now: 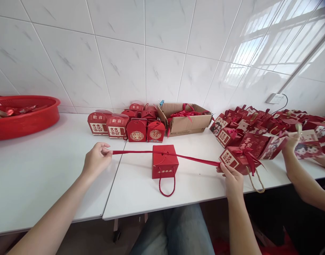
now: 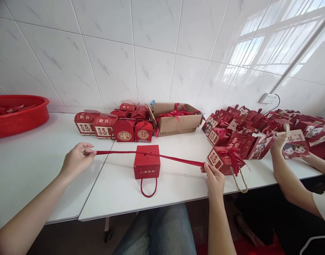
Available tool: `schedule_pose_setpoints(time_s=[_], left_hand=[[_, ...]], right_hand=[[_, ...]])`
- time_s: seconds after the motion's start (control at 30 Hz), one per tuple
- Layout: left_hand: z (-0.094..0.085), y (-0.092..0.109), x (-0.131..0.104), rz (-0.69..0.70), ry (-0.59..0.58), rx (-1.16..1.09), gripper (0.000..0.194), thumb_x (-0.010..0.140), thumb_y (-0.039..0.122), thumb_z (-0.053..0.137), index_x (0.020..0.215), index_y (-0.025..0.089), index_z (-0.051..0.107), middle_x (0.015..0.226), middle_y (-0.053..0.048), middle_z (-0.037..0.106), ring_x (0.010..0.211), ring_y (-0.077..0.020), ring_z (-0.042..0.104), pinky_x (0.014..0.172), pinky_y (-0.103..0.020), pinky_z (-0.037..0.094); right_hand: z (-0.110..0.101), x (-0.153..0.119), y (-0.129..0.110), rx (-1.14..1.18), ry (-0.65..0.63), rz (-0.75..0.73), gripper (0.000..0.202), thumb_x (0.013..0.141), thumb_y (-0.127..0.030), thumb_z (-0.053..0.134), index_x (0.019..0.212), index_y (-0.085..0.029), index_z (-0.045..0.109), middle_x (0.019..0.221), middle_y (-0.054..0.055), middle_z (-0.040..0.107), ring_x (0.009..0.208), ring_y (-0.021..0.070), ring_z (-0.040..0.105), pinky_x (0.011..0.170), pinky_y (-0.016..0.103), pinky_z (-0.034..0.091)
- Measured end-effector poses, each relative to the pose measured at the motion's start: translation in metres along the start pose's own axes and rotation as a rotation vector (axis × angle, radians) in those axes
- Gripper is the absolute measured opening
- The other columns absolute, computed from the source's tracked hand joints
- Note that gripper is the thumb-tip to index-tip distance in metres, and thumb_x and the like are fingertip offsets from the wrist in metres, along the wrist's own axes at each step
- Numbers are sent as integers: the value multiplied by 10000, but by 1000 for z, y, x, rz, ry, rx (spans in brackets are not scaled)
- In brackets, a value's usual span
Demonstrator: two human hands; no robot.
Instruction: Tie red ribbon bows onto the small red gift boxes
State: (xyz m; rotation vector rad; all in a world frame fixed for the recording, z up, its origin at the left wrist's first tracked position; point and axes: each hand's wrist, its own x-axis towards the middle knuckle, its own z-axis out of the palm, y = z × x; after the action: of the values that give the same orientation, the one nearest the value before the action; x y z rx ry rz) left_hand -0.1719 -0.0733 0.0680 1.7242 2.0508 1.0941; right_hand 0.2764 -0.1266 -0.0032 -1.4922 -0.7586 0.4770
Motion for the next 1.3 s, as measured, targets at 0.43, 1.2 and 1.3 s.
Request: schedule_pose_setpoints(time_s=[0.43, 1.2, 1.3], left_hand=[[12, 49, -10, 293, -176, -114, 279, 801, 316, 498, 1072, 251, 488, 1223, -72, 507, 1200, -266, 460, 985, -434, 410], [41, 158, 29, 631, -943, 332, 163, 670, 394, 664, 649, 237, 629, 1196, -56, 585, 1029, -285, 549, 659, -317, 477], [39, 161, 27, 569, -1035, 426, 206, 731, 437, 595, 723, 231, 603, 992, -47, 617, 733, -205, 588, 549, -284, 424]], right_hand=[[31, -9, -42, -342, -289, -382, 510, 748, -525, 599, 1115, -171, 620, 1196, 150, 604, 1134, 286, 549, 918, 457, 458], [111, 42, -94, 63, -1680, 71, 174, 766, -283, 681, 849, -131, 689, 691, 22, 704, 622, 113, 629, 669, 258, 506], [116, 41, -89, 244, -1644, 139, 183, 726, -258, 734, 843, -127, 685, 686, 40, 714, 604, 124, 649, 639, 264, 525]])
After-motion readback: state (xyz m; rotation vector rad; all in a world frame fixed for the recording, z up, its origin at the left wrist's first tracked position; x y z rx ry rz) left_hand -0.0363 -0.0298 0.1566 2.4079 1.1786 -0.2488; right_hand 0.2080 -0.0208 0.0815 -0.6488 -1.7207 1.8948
